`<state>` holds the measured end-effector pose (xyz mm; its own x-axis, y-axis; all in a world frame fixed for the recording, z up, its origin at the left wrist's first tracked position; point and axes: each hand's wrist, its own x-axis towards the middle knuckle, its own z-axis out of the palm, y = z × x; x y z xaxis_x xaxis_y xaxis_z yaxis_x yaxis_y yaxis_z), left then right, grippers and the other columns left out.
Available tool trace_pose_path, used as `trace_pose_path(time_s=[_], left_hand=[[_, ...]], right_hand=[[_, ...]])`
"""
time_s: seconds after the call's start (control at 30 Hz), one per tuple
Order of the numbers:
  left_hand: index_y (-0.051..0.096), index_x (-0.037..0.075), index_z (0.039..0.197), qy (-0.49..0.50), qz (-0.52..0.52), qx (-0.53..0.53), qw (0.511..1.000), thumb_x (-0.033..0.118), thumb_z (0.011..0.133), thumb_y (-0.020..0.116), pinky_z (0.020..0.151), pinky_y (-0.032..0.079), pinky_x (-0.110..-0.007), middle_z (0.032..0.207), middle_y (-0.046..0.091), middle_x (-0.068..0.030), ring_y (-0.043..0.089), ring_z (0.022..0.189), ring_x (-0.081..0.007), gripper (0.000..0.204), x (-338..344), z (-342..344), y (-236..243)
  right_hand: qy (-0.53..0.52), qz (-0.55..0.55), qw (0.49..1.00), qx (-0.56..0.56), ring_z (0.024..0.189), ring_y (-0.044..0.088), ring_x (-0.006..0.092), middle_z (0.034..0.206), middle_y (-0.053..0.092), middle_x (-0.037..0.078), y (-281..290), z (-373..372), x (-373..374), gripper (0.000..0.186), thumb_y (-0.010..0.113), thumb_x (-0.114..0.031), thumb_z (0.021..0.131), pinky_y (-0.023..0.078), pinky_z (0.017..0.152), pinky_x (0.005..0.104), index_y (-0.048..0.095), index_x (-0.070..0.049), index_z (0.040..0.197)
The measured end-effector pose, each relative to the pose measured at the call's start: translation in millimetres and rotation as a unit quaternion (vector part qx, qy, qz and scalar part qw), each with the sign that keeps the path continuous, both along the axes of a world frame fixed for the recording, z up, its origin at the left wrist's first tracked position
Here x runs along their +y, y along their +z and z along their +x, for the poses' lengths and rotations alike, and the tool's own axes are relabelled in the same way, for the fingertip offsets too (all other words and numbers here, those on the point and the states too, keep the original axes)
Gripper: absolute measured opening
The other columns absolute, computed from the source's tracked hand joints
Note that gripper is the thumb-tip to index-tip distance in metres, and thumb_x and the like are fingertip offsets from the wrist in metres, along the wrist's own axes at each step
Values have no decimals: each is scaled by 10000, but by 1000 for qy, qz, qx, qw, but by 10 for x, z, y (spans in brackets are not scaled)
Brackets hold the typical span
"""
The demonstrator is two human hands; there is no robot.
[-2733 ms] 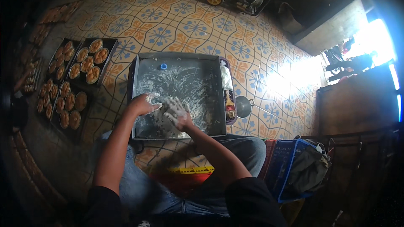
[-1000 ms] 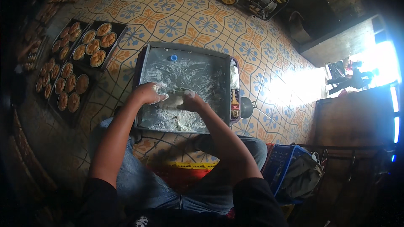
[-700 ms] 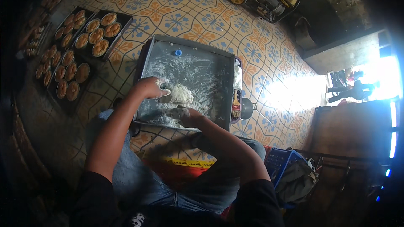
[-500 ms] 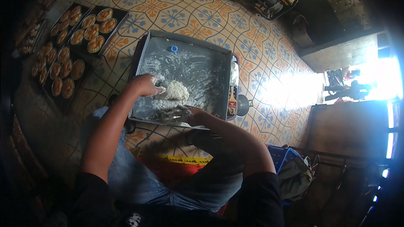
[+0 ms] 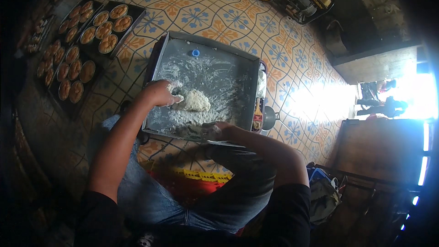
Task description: The person kneads dough in a metal tray by hand, repeatedly pressing, folding, and turning the dough mixture.
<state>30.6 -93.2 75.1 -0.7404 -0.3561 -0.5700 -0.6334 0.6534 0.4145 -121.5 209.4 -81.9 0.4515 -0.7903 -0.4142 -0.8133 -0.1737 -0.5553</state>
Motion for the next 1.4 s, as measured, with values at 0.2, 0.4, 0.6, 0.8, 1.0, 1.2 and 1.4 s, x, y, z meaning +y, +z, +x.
trace_pose_path(time_s=[0.2, 0.4, 0.6, 0.8, 1.0, 1.2, 1.4], left_hand=[[541, 177, 1396, 3, -3, -7, 1000, 547, 770, 747, 1051, 440, -390, 1367, 577, -163, 559, 1252, -331, 756, 53, -8, 172], [562, 174, 1376, -15, 14, -8, 1000, 535, 777, 739, 1043, 446, -398, 1337, 599, -167, 576, 1230, -336, 722, 47, 53, 202], [555, 131, 1372, 1, 6, -8, 1000, 513, 780, 741, 1028, 457, -403, 1339, 592, -180, 575, 1226, -347, 729, -58, 115, 90], [549, 173, 1383, 2, -1, 37, 999, 518, 785, 731, 1023, 460, -410, 1338, 593, -175, 578, 1223, -345, 714, -65, -46, 66], [557, 183, 1375, -16, -12, 28, 999, 506, 796, 727, 1012, 469, -403, 1321, 612, -146, 591, 1203, -345, 685, -107, 53, 129], [561, 182, 1374, 15, 9, 46, 999, 497, 797, 729, 1002, 474, -387, 1305, 623, -149, 602, 1194, -329, 679, -151, 51, -8], [560, 178, 1376, 12, -9, 48, 999, 498, 798, 725, 1009, 470, -384, 1308, 621, -152, 604, 1192, -326, 681, -160, 43, -47]], right_hand=[[-396, -42, 900, -176, 1011, 671, 297, 1144, 671, 115, 566, 156, -270, 341, 684, -157, 884, 542, 853, 373, 656, -118, 1221], [-415, -223, 882, -28, 891, 684, 341, 1015, 713, 156, 789, 4, -927, 252, 716, -170, 848, 552, 773, 404, 717, -79, 1083], [-504, -185, 843, 19, 941, 681, 317, 993, 721, 118, 774, 104, -1238, 254, 731, -224, 834, 542, 828, 417, 727, -94, 1052], [-328, -227, 893, 208, 1440, 309, 362, 1498, 445, 116, 341, 429, -1278, 540, 610, -401, 902, 213, 1140, 633, 531, -183, 1390], [-433, -250, 836, 227, 1471, 249, 355, 1591, 298, 109, 311, 605, -1183, 629, 521, -460, 938, 157, 1149, 640, 396, -214, 1503], [-502, -343, 794, 2, 1479, 232, 365, 1598, 283, 120, 461, 413, -1423, 607, 469, -364, 974, 156, 1150, 618, 321, -216, 1543], [-414, -203, 861, 213, 1489, 222, 325, 1583, 314, 95, 332, 609, -1443, 715, 588, -450, 871, 152, 1146, 658, 366, -222, 1510]])
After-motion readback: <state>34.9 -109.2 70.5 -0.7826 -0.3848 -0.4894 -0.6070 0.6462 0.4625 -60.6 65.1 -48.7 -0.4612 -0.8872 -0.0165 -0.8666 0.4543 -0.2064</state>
